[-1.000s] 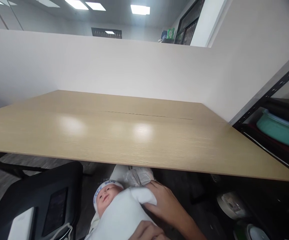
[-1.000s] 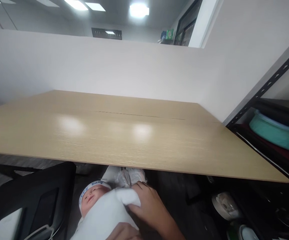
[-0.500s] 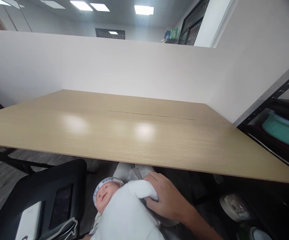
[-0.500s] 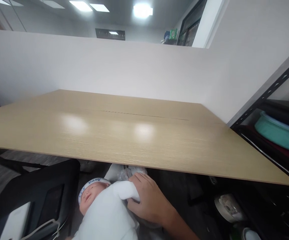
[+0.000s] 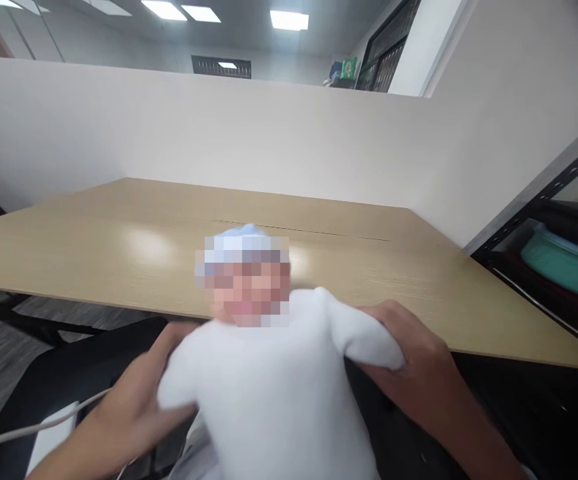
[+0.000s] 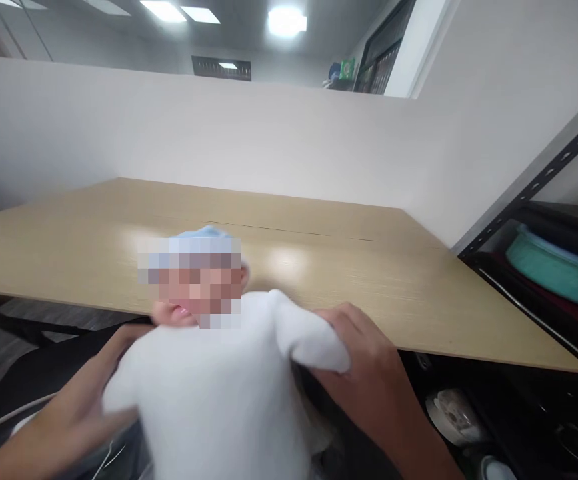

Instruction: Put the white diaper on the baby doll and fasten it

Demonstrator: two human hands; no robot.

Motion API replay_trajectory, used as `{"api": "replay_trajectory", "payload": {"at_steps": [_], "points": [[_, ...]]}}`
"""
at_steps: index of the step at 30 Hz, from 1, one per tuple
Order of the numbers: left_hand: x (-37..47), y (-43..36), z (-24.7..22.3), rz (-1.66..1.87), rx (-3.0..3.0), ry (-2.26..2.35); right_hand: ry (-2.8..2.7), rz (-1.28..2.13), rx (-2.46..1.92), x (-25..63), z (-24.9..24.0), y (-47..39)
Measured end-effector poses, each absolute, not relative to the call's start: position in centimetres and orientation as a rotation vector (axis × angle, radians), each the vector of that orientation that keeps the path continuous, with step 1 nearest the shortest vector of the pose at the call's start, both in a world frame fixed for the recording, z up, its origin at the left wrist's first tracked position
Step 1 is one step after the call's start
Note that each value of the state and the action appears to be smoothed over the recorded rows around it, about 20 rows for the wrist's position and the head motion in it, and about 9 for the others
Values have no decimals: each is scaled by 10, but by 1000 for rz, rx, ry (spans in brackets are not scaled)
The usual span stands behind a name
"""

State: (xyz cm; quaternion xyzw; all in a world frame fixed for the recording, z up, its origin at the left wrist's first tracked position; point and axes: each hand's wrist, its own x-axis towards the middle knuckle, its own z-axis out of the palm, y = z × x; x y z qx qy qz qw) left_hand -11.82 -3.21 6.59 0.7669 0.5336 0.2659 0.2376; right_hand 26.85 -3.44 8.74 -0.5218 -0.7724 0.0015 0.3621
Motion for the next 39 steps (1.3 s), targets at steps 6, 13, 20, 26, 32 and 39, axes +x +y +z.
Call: {"api": "replay_trajectory", "payload": {"at_steps": [6,13,20,26,32,39], "points": [[-82,108,98,650,2159,1295,-1847,25,-1662,301,62,33],[-60,180,79,502,2213,1360,-1787,149,-1856,317,29,89],[-63,197,63,413,2327,1402,-1766,288,-1873,322,1,113],[-57,225,50,416,2373,1519,-1840,246,-1813,328,-14,148],[-47,283,41,392,2431,1564,-1939,185,-1740,338,-18,207],[-34,367,28,475,2540,1584,-1926,0,-1733,343,-22,291]]}}
